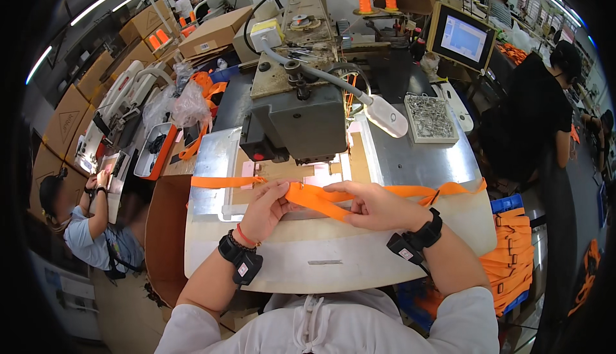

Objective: The person sews orange fabric straps using a sewing machine in a factory setting. They repeatedly pick up straps, fold the ends, and feed them under the machine's needle to stitch them. The person also adjusts their head-mounted camera strap during the process.

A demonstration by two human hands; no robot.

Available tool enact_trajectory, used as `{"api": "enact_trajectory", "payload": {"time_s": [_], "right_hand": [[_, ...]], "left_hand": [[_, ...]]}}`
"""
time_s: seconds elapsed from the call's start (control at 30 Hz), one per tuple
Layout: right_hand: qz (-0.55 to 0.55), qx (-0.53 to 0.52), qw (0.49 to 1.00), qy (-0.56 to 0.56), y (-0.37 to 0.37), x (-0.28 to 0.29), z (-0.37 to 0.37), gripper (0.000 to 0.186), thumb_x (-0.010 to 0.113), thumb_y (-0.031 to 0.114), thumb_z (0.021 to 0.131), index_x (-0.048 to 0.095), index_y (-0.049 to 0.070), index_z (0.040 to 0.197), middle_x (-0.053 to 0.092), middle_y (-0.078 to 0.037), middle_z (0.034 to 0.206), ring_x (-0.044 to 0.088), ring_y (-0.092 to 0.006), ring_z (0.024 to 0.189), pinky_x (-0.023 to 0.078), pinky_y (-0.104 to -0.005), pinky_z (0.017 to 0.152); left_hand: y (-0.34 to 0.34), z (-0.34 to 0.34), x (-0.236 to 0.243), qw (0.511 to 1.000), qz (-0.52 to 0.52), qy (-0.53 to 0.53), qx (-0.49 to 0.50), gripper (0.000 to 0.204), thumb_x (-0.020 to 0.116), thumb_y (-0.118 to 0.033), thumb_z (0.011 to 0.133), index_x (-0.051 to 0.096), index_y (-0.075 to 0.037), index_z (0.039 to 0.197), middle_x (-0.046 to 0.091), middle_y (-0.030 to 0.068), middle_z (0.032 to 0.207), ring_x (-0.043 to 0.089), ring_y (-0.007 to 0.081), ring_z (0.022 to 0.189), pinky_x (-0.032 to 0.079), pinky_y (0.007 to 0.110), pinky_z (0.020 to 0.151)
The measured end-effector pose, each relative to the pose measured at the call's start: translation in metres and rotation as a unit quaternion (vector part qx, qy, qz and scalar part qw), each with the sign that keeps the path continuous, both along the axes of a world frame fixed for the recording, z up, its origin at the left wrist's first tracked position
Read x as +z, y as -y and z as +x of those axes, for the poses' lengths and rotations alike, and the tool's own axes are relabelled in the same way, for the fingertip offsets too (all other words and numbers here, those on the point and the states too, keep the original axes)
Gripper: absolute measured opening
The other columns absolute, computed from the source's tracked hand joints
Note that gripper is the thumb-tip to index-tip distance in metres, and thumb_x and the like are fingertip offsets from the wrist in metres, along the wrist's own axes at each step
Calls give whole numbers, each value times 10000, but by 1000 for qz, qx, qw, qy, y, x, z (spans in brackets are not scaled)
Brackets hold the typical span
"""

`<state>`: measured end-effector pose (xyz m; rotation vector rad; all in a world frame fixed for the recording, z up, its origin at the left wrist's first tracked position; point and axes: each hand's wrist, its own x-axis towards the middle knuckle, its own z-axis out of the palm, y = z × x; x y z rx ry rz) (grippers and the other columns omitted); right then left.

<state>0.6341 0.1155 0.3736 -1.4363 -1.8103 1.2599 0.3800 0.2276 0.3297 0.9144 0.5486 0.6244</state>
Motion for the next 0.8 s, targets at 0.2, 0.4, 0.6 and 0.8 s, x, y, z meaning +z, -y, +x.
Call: {"api": "enact_trajectory", "payload": {"time_s": [0.2,0.4,0.6,0.8], "right_hand": [[116,-41,991,-51,-1,-19,6,575,663,-8,854,512,71,1403,623,-11,810,508,-26,604,442,-200,567],[33,16,999,38,2,3,8,620,737,33,814,514,71,1392,655,-86,1053,626,-112,774,526,-260,732],[184,-6,983,9,3,-3,2,662,819,112,735,548,73,1338,567,-99,1270,641,-213,962,551,-307,850],[311,-46,945,94,-5,-12,13,548,826,135,745,622,52,1247,627,-97,1167,645,-226,948,542,-338,819]], "left_hand": [[-9,-7,-5,999,18,-43,5,316,590,-193,997,607,11,1238,666,50,1020,648,126,863,542,269,813],[-6,-59,45,979,107,-156,76,251,614,-163,980,627,-1,1171,622,0,932,617,90,782,537,250,769],[-11,-131,44,968,109,-154,165,184,565,-131,1004,629,11,1102,654,29,911,603,97,742,529,273,717],[-8,-179,31,961,82,-152,217,164,561,-149,1009,624,-21,1089,653,9,904,600,85,753,530,268,725]]}}
